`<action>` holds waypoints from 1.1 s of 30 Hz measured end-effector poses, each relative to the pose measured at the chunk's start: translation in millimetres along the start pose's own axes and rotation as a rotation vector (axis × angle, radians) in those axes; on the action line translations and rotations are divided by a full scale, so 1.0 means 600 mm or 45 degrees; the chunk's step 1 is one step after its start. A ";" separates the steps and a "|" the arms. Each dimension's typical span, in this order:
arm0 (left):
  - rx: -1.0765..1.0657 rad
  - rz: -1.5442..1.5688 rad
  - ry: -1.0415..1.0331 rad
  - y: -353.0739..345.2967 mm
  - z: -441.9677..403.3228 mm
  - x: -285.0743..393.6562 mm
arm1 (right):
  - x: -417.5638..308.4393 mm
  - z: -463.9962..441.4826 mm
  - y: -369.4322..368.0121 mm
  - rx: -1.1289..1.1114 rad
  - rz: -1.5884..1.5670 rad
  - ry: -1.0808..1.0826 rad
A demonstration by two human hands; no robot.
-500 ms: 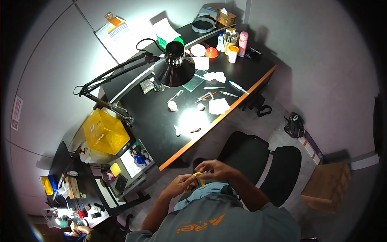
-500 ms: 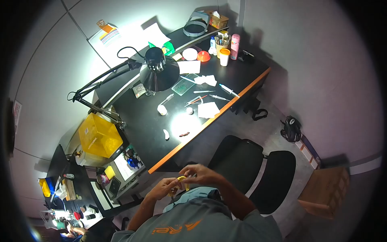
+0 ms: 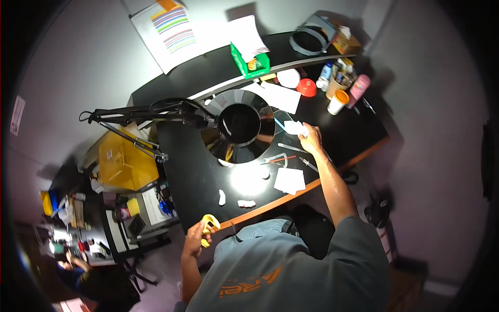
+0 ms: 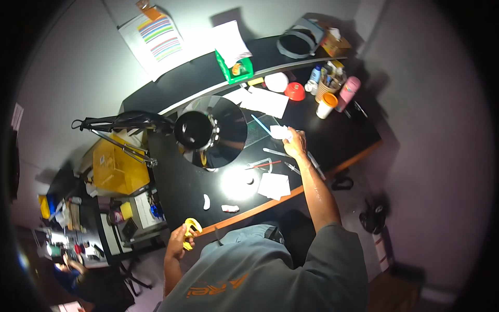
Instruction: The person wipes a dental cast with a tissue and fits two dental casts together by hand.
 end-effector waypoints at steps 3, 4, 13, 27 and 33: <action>0.114 0.126 -0.130 -0.048 -0.021 0.020 | 0.036 -0.033 -0.029 -0.154 0.101 -0.159; 0.150 0.201 -0.189 -0.064 -0.032 0.016 | 0.049 -0.042 -0.042 -0.203 0.155 -0.194; 0.288 0.233 -0.234 -0.098 -0.038 0.027 | -0.012 0.054 0.049 0.152 -0.500 -0.056; 0.018 0.189 -0.231 -0.078 -0.079 0.031 | -0.469 0.344 -0.115 -0.874 -1.328 -0.069; -0.199 0.529 -0.122 -0.035 -0.061 0.057 | -0.492 0.359 -0.159 -0.763 -1.448 -0.142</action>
Point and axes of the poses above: each hand's wrist, its own z-axis away from the middle knuckle, its own y-axis out of the back of the hand, x = y × z, the point moved 3 cm from there along -z, towards the middle knuckle, and after that the axes turned 10 degrees about -x, right-handed, at the moved point
